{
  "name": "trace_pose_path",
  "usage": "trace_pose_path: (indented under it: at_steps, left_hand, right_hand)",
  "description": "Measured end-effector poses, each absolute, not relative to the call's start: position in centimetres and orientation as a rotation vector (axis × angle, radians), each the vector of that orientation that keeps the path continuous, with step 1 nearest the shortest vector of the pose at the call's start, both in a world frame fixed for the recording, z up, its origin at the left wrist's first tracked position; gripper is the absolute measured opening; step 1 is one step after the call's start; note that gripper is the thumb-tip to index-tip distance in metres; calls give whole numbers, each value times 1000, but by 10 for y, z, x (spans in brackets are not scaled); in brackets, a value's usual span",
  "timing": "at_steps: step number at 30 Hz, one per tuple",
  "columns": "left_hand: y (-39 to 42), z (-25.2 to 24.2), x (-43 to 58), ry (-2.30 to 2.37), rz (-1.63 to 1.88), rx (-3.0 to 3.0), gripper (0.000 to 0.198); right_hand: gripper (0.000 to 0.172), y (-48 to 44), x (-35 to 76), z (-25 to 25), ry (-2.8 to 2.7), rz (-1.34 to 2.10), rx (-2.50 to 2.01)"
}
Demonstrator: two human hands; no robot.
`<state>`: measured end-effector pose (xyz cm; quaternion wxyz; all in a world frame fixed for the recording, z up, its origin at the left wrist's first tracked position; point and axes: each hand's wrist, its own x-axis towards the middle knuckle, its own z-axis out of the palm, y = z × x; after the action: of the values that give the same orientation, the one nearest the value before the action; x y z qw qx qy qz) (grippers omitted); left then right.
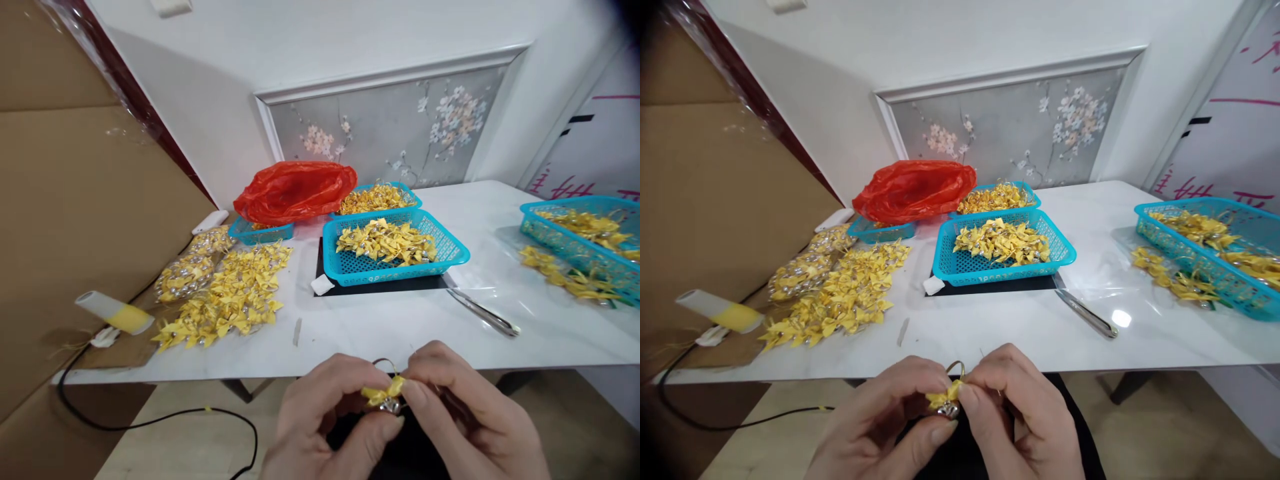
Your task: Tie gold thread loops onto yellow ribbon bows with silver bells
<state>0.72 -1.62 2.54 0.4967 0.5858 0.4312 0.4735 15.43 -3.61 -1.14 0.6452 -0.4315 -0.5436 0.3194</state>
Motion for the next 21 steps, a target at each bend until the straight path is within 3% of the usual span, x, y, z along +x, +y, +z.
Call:
trace_pose_path:
  at_steps: [5,9,13,16,21]
  left_hand:
    - [-8,26,1,920,972,1248,3]
    - [-3,24,-6,827,916,900,18]
    - [1,19,-10,719,894,691,15]
    - [3,11,-12,659,877,526,14]
    - [7,2,-12,476,817,286,15]
  right_hand:
    - [15,-32,167,-13,-1359,758,-992]
    - [20,-35,164,-20,-1296,828,-967]
    - [29,-37,159,-27,-1256,758,-971]
    - [19,-33,161,-24,-1472,650,-968]
    - [20,-25,162,-14,-1590,385,-911]
